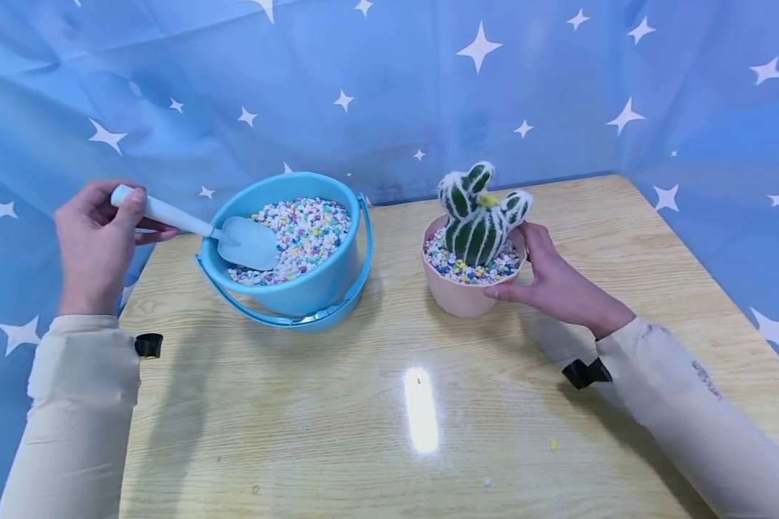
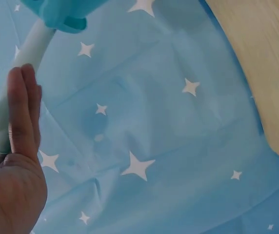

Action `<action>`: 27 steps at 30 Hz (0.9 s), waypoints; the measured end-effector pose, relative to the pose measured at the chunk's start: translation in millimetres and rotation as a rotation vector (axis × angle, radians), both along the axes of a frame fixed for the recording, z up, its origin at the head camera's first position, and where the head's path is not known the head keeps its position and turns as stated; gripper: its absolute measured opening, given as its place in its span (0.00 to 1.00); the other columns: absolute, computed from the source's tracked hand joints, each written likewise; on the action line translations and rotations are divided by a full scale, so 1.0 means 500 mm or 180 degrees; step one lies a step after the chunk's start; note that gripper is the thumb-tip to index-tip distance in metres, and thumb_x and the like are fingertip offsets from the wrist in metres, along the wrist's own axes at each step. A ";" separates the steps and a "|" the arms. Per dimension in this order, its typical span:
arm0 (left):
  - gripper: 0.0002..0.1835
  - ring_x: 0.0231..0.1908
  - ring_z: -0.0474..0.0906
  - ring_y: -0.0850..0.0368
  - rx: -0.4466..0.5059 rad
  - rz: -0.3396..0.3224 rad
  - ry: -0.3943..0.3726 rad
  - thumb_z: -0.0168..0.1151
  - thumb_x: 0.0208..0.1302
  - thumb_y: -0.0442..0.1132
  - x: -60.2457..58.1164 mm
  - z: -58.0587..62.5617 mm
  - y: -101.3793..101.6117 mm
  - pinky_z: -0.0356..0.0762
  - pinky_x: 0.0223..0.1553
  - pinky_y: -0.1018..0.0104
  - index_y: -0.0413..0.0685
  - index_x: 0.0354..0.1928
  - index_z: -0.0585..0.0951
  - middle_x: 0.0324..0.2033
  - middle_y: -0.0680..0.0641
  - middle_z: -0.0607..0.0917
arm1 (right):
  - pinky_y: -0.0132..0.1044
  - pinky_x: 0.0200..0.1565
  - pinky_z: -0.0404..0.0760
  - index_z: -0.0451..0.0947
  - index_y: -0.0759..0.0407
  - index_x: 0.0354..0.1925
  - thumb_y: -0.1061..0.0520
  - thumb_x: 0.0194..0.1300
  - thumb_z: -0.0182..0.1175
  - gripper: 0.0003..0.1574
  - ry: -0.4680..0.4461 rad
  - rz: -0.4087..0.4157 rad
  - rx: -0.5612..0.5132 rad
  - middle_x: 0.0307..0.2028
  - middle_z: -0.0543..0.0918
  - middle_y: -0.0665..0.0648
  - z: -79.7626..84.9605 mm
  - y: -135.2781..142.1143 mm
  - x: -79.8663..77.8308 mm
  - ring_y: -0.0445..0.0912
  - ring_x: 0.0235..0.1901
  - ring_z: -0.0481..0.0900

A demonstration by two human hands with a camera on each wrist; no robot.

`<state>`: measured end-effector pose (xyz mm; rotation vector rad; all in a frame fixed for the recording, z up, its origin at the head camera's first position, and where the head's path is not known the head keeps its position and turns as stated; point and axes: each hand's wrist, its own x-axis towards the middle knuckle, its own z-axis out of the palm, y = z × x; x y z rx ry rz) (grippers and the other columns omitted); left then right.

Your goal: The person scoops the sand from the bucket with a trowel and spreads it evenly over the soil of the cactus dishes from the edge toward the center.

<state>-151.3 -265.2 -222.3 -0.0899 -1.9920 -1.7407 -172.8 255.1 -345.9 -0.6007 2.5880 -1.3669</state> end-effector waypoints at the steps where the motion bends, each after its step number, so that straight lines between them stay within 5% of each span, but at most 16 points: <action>1: 0.12 0.28 0.86 0.54 0.0048 -0.0019 0.0018 0.64 0.66 0.35 -0.002 -0.004 0.001 0.86 0.31 0.65 0.33 0.46 0.80 0.35 0.39 0.80 | 0.64 0.65 0.58 0.40 0.53 0.76 0.45 0.61 0.71 0.62 -0.0012 -0.0007 -0.0003 0.68 0.47 0.62 0.001 0.001 0.000 0.58 0.67 0.50; 12: 0.13 0.29 0.86 0.49 0.0385 -0.0225 0.0036 0.66 0.64 0.32 -0.021 -0.031 0.014 0.86 0.32 0.57 0.28 0.45 0.80 0.33 0.38 0.81 | 0.67 0.66 0.56 0.38 0.53 0.77 0.47 0.60 0.72 0.64 -0.0002 -0.0053 -0.0051 0.69 0.47 0.63 0.000 0.008 0.007 0.59 0.68 0.48; 22: 0.15 0.30 0.86 0.51 0.0291 -0.0148 -0.0062 0.66 0.64 0.35 -0.019 -0.047 0.021 0.85 0.34 0.60 0.32 0.49 0.80 0.36 0.38 0.81 | 0.66 0.66 0.56 0.39 0.53 0.77 0.46 0.60 0.72 0.64 -0.0045 -0.0091 -0.0004 0.69 0.47 0.62 0.002 0.010 0.010 0.59 0.69 0.48; 27: 0.25 0.26 0.85 0.54 0.0105 0.0106 -0.0152 0.64 0.67 0.39 -0.007 -0.055 0.027 0.86 0.33 0.64 0.37 0.62 0.73 0.42 0.40 0.79 | 0.67 0.67 0.55 0.36 0.52 0.77 0.47 0.60 0.72 0.65 -0.0057 -0.0073 0.0000 0.71 0.45 0.62 0.002 0.010 0.007 0.59 0.70 0.47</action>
